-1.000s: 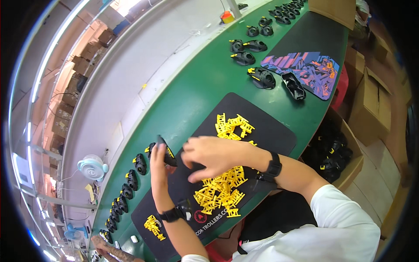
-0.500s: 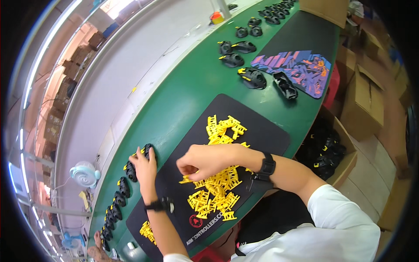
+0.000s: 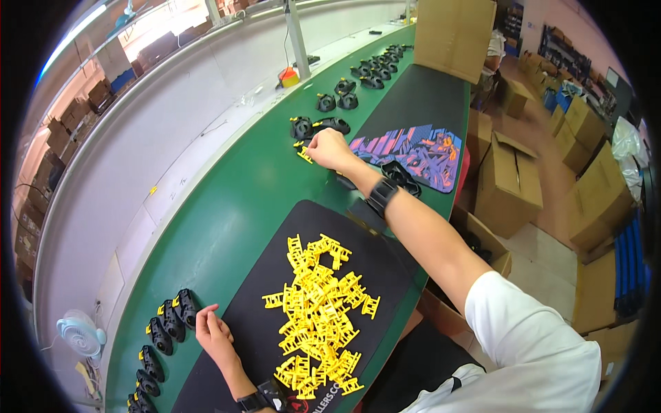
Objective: Assembling small yellow plastic components into the shells of electronic controllers on an assembly line.
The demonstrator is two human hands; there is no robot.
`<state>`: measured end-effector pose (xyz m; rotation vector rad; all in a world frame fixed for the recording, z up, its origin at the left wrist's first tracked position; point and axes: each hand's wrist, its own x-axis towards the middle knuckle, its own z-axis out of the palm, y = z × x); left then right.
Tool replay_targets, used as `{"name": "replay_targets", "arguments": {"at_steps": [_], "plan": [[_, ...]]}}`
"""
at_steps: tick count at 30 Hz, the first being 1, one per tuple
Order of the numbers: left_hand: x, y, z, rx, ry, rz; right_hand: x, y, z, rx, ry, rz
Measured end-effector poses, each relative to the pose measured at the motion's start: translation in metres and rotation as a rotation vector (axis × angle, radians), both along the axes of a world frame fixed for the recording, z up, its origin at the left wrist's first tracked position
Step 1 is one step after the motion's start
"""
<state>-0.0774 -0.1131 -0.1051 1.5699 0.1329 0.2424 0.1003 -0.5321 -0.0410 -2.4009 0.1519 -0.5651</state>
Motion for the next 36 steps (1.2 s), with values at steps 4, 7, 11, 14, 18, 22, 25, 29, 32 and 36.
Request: {"name": "replay_targets", "arguments": {"at_steps": [4, 7, 11, 14, 18, 22, 25, 29, 32, 36], "plan": [[0.005, -0.003, 0.0, -0.01, 0.013, -0.022, 0.041, -0.015, -0.005, -0.355, 0.227, 0.052], [0.003, 0.002, 0.0, -0.002, 0.014, 0.045, 0.043, 0.015, -0.001, -0.312, 0.25, -0.064], [0.007, 0.02, -0.017, 0.027, 0.015, -0.029, 0.029, 0.04, -0.008, -0.197, 0.166, -0.169], [0.011, 0.016, -0.018, -0.003, -0.01, -0.019, 0.028, 0.043, -0.017, -0.13, 0.184, -0.123], [0.016, -0.008, -0.013, -0.027, -0.049, -0.117, 0.024, 0.03, -0.016, -0.202, 0.044, -0.012], [0.009, 0.018, -0.02, -0.197, -0.195, -0.063, -0.03, 0.158, 0.004, 0.867, 0.24, 0.655], [-0.002, 0.004, -0.001, -0.529, -0.15, -0.197, -0.087, 0.207, -0.002, 1.318, 0.51, 1.121], [0.005, 0.031, -0.024, -0.631, -0.095, -0.097, -0.141, 0.226, 0.017, 0.955, 0.676, 1.174], [0.001, 0.004, -0.001, -0.661, -0.073, -0.038, -0.123, 0.2, -0.003, 0.805, 0.449, 1.048], [-0.002, 0.002, 0.013, -0.617, -0.042, -0.174, -0.126, 0.183, 0.001, 1.445, 0.503, 0.885]]}}
